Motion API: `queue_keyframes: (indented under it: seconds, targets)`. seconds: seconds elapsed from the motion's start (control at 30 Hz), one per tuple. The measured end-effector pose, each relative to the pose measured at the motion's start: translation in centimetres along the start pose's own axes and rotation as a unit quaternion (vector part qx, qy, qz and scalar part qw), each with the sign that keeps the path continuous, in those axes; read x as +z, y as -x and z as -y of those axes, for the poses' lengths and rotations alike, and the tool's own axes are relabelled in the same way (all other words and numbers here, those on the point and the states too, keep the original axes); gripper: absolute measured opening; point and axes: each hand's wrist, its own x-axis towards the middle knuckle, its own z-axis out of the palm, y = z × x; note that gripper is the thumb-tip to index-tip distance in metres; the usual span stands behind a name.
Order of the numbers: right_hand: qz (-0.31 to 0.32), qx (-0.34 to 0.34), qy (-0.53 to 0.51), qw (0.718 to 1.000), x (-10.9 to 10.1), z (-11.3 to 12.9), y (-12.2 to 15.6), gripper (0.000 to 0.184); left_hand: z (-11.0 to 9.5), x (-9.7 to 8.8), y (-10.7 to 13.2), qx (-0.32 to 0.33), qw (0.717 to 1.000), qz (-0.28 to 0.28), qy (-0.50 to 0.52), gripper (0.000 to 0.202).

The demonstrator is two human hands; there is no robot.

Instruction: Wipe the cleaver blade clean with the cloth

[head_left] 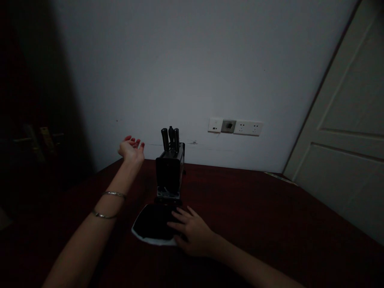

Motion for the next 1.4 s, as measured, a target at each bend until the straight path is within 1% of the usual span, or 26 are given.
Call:
queue_keyframes:
  seconds: [0.13,0.2,0.23,0.3,0.37,0.43,0.47,0.5,0.53,0.6,0.67,0.7,0.73,0.8,0.9,1.0,1.13,1.4]
  targets:
    - [-0.009,0.006,0.02,1.0,0.3,-0.6,-0.2,0.045,-0.3,1.1,3.4,0.093,0.995,0.033,0.015,0.025]
    - [-0.01,0.016,0.026,0.999,0.4,-0.6,-0.1,0.045,0.0,1.4,5.8,0.171,0.982,0.084,0.012,0.024]
    - [-0.01,0.019,0.028,0.999,0.4,-0.5,0.0,0.045,0.3,1.5,7.2,0.222,0.967,0.12,0.011,0.023]
    - [-0.012,0.021,0.028,0.999,0.3,-0.3,0.3,0.047,1.2,1.3,10.6,0.306,0.928,0.214,-0.004,0.019]
    - [-0.03,0.017,0.029,0.999,-0.1,-0.2,0.7,0.048,2.6,0.7,14.3,0.33,0.886,0.32,-0.061,0.014]
    - [-0.074,0.019,0.034,0.997,-0.5,-0.7,1.2,0.045,4.6,-0.2,17.5,0.309,0.828,0.438,-0.167,0.013]
    - [-0.102,0.025,0.037,0.994,-0.7,-1.3,1.6,0.043,5.8,-0.7,18.6,0.289,0.78,0.498,-0.246,0.015]
    - [-0.13,0.038,0.042,0.99,-0.9,-2.1,2.0,0.041,7.2,-1.3,19.4,0.278,0.732,0.536,-0.316,0.016]
    - [-0.153,0.058,0.049,0.985,-1.1,-3.1,2.5,0.04,8.7,-1.8,19.7,0.268,0.688,0.558,-0.38,0.017]
    - [-0.179,0.12,0.076,0.973,-1.5,-5.5,3.7,0.042,11.9,-3.0,19.2,0.245,0.599,0.574,-0.501,0.02]
    - [-0.165,0.196,0.106,0.961,-2.1,-8.2,5.1,0.043,15.0,-4.1,17.8,0.224,0.496,0.565,-0.621,0.026]
    - [-0.156,0.234,0.116,0.953,-2.4,-9.4,5.8,0.043,16.4,-4.6,17.0,0.213,0.475,0.562,-0.643,0.029]
    - [-0.142,0.268,0.122,0.945,-2.7,-10.5,6.3,0.044,17.6,-5.1,16.3,0.205,0.461,0.56,-0.657,0.032]
    - [-0.111,0.311,0.125,0.935,-3.3,-12.4,7.2,0.048,19.6,-6.1,15.2,0.192,0.435,0.556,-0.682,0.039]
    - [-0.074,0.338,0.11,0.932,-3.7,-14.3,7.4,0.052,21.7,-7.5,14.5,0.18,0.396,0.558,-0.706,0.053]
    - [-0.065,0.35,0.1,0.929,-3.5,-15.1,7.1,0.053,22.9,-8.3,14.5,0.173,0.369,0.566,-0.717,0.058]
    - [-0.071,0.349,0.102,0.929,-3.2,-15.4,6.9,0.053,23.3,-8.7,14.5,0.185,0.353,0.57,-0.718,0.056]
    - [-0.074,0.347,0.097,0.93,-3.2,-15.4,7.1,0.054,23.5,-9.0,14.3,0.209,0.353,0.559,-0.72,0.054]
